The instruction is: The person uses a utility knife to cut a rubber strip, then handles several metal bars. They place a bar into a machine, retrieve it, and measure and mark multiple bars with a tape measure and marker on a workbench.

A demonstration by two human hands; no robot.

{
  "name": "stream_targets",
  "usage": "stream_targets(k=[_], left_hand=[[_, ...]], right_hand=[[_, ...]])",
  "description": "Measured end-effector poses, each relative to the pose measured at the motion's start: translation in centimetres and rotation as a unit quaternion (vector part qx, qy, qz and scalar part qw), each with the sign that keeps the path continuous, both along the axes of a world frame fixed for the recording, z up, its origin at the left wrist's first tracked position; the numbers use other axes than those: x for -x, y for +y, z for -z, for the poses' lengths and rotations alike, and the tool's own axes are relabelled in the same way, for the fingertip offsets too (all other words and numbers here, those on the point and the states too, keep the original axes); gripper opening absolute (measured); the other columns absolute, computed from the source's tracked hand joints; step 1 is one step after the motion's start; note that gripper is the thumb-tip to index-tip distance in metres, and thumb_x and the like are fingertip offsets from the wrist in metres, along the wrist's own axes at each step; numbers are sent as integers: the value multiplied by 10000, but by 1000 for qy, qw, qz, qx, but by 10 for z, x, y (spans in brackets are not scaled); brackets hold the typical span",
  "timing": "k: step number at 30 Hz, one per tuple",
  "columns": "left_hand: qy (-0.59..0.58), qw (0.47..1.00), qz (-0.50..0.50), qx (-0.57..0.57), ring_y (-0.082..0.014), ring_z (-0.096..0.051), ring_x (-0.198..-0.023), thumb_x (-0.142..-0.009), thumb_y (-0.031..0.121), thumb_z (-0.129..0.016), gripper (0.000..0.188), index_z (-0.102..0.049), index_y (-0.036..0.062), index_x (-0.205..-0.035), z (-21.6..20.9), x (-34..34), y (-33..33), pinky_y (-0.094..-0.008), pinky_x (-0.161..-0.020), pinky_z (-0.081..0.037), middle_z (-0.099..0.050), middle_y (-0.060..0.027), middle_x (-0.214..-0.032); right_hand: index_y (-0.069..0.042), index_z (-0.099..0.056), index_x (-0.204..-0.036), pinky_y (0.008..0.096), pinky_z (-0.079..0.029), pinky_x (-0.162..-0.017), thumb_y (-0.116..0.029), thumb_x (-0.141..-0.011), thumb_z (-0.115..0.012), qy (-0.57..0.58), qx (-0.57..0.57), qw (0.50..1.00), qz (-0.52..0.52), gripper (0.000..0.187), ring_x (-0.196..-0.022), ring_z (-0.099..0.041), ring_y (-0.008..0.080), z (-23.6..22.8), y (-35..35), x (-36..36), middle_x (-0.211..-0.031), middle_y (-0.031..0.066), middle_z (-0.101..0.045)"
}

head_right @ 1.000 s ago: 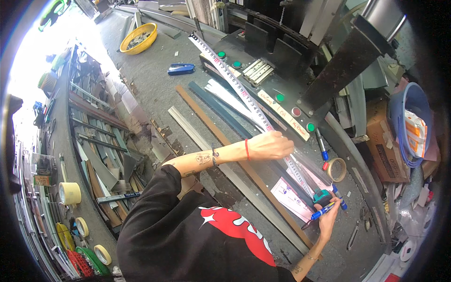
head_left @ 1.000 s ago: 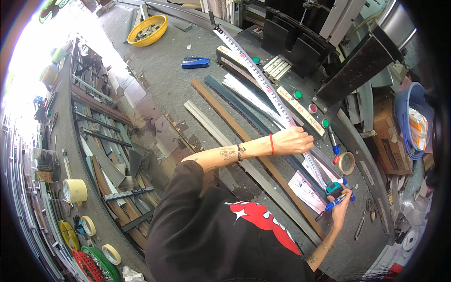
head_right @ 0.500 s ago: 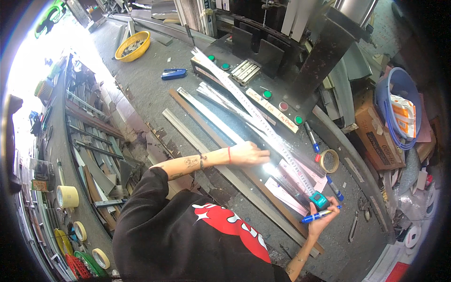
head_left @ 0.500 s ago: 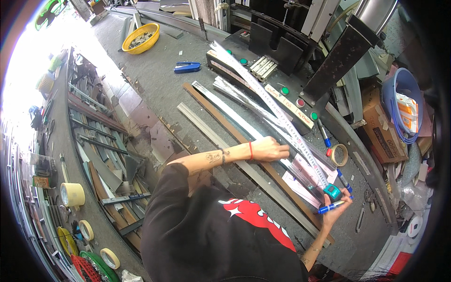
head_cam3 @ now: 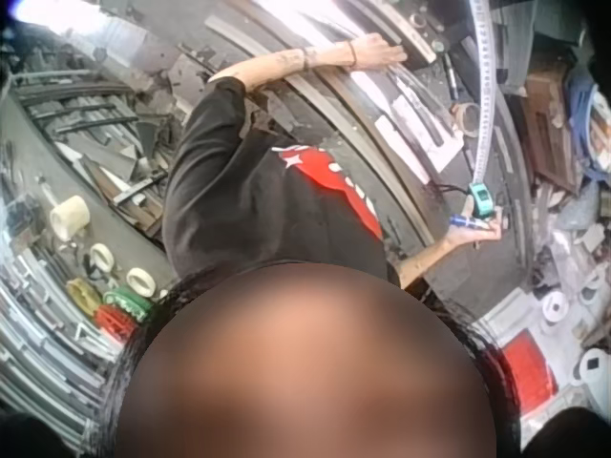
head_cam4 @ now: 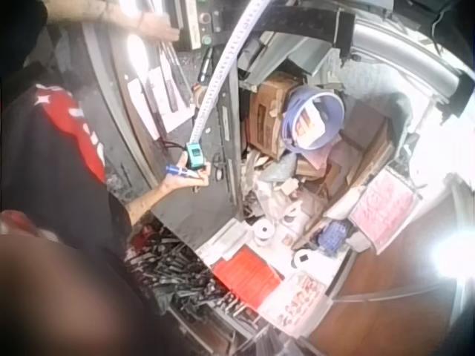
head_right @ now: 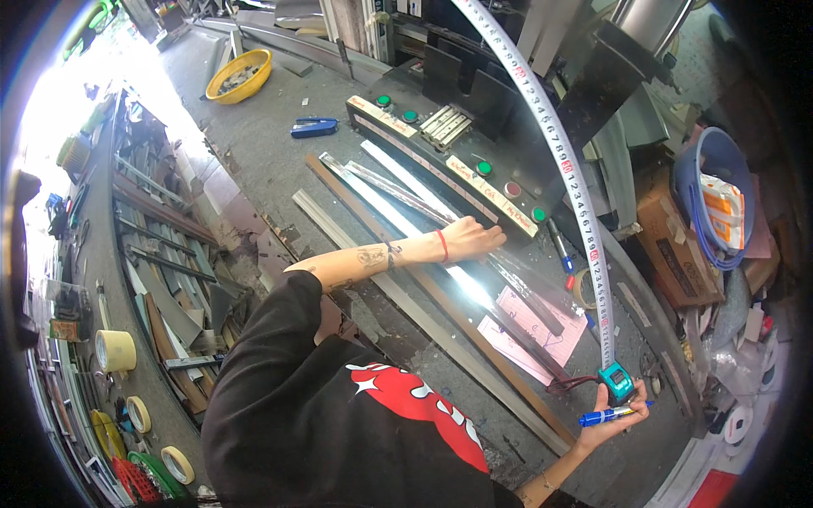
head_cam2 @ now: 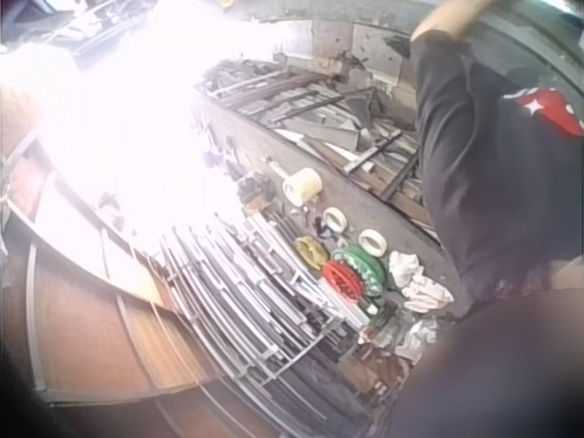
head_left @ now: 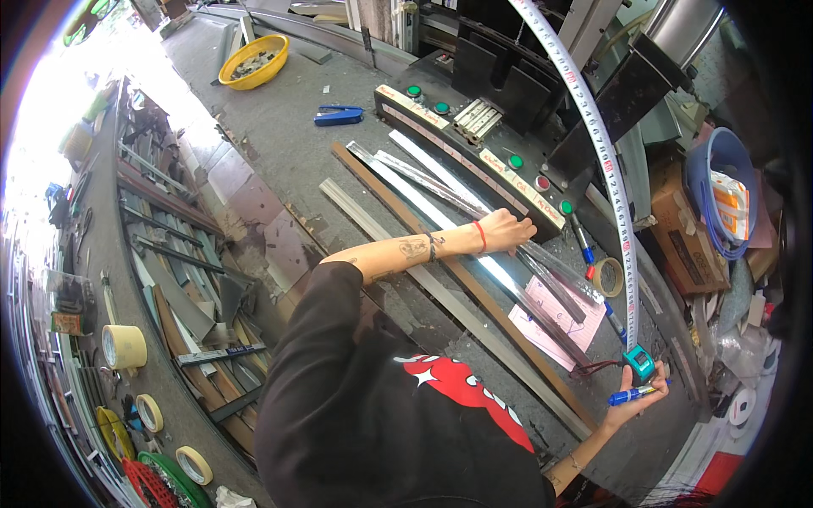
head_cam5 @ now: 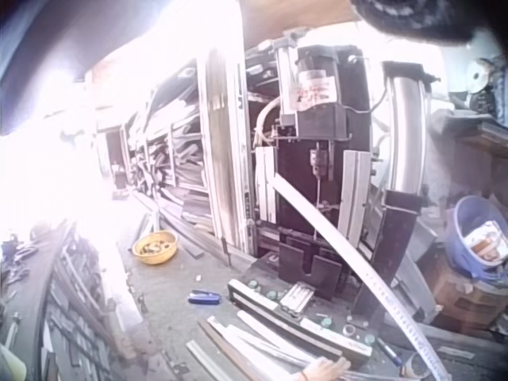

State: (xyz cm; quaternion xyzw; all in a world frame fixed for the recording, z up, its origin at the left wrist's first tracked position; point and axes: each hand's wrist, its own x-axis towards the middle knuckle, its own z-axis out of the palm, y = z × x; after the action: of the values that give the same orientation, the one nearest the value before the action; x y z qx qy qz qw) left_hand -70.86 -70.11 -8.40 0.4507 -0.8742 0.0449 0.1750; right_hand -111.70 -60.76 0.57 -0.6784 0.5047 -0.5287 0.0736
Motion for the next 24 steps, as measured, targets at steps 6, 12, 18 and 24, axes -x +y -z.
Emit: stream_targets(k=[6, 12, 18, 24], left_hand=[[14, 999, 41, 33, -253, -628, -551, -782, 133, -545, 171, -487, 37, -911, -17, -17, 7, -358, -441, -484, -578, -94, -727], [-110, 983, 93, -110, -281, -652, -630, -735, 189, -609, 152, -564, 56, -793, -7, -5, 10, -395, -505, -503, -624, -105, -748], [-65, 993, 81, -62, -262, -659, -740, -767, 379, -637, 374, -560, 110, -1015, 11, -3, -10, -379, -591, -507, -615, -75, -1024], [39, 994, 64, -85, -277, -654, -638, -798, 325, -601, 352, -535, 73, -1036, 16, -11, 20, -397, -529, -522, -586, -110, -990]], right_hand=[[-82, -302, -972, 360, -275, -1037, 115, -742, -679, 44, 11, 999, 3, 483, -1176, -430, 245, 2, 6, -1, -1230, 159, -461], [-84, -302, -973, 362, -295, -1029, 131, -738, -668, 24, 0, 999, 27, 485, -1171, -433, 243, 5, 1, -2, -1230, 156, -464], [-97, -288, -969, 382, -296, -1014, -2, -755, -742, 41, 8, 999, 6, 511, -1134, -457, 282, 0, 1, -4, -1199, 181, -448], [-116, -293, -970, 400, -298, -1020, -47, -748, -757, 44, -12, 998, -44, 519, -1123, -459, 281, -4, 4, -4, -1175, 151, -452]])
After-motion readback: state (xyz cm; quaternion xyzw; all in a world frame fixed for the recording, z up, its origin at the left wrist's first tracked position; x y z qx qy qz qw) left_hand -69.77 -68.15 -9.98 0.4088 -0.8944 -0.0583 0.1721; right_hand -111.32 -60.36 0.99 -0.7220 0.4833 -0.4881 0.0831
